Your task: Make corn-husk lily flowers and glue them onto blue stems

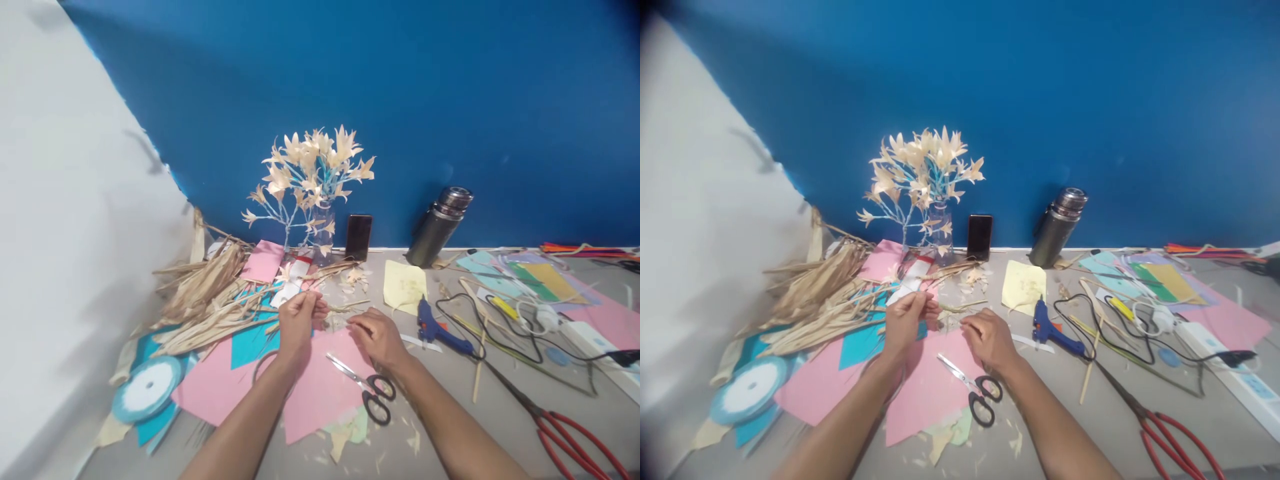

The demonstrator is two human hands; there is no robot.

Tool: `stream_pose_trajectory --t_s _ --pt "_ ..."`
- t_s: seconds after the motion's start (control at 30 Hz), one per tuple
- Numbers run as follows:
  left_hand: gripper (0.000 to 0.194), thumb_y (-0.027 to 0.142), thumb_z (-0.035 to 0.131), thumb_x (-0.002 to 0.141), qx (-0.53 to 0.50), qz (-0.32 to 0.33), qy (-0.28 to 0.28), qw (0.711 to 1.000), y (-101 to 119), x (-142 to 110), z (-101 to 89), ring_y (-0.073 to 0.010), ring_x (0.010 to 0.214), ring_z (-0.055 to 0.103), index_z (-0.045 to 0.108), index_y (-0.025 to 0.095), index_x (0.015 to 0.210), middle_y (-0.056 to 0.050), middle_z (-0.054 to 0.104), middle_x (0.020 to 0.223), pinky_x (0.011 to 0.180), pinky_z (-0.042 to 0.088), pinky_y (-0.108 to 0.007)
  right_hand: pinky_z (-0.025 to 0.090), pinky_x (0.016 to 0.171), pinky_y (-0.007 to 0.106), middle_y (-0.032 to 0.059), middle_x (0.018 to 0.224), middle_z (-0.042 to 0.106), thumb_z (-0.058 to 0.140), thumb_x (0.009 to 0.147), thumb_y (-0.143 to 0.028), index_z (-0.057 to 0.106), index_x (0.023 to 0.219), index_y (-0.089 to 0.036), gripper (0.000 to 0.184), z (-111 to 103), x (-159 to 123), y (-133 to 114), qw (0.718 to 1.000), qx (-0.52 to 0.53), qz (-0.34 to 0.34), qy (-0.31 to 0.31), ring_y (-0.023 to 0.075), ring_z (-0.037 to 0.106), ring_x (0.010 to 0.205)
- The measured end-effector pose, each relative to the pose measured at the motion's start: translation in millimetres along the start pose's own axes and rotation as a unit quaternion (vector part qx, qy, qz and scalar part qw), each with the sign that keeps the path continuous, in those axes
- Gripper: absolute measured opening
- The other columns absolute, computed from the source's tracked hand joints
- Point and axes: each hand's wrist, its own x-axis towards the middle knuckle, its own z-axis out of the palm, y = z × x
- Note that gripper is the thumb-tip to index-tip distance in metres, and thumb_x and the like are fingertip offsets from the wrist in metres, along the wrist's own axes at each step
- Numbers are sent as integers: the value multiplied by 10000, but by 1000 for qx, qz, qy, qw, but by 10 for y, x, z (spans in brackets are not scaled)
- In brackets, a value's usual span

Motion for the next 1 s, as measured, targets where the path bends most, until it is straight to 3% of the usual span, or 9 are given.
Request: stream_pose_trajectory --t_s 0.3,0.63,0.8,0.87,0.93,1.0 --pt "456 523 810 678 -31 -67 -47 996 -84 -14 5 -176 526 681 712 90 785 -82 718 631 531 572 -285 486 707 281 68 775 775 543 984 -313 796 860 -216 298 36 -18 -39 994 104 6 -22 192 687 713" --pt "480 528 838 669 -66 -72 -80 992 -125 53 -32 -181 548 690 704 93 820 -80 721 645 547 563 -285 491 643 259 40 700 761 584 943 -312 783 795 -206 269 23 0 -56 987 153 38 -23 181 692 645" --pt "577 598 754 765 -54 -89 -130 986 -168 -19 -7 -193 574 695 692 91 1034 -129 758 794 517 549 -295 504 597 258 27 659 739 589 938 -366 784 809 -203 285 -41 14 -116 980 184 70 24 175 672 599" --pt "534 591 695 828 -20 -74 -158 984 -171 -76 10 -179 566 679 692 99 1037 -121 750 795 512 528 -281 488 539 252 7 580 690 570 948 -399 783 837 -195 315 -103 20 -147 975 194 94 56 159 626 523" --pt "435 536 615 904 74 -12 -194 978 -169 -137 28 -165 568 662 708 114 953 -101 734 761 539 516 -276 498 550 251 -6 564 670 574 944 -422 783 881 -191 318 -193 31 -180 969 199 111 90 152 615 518" --pt "341 446 578 939 182 63 -251 948 -167 -206 49 -187 659 683 727 143 896 -95 745 792 647 545 -314 520 608 258 -7 581 669 586 938 -437 779 896 -185 320 -313 51 -221 964 198 120 127 150 625 559"
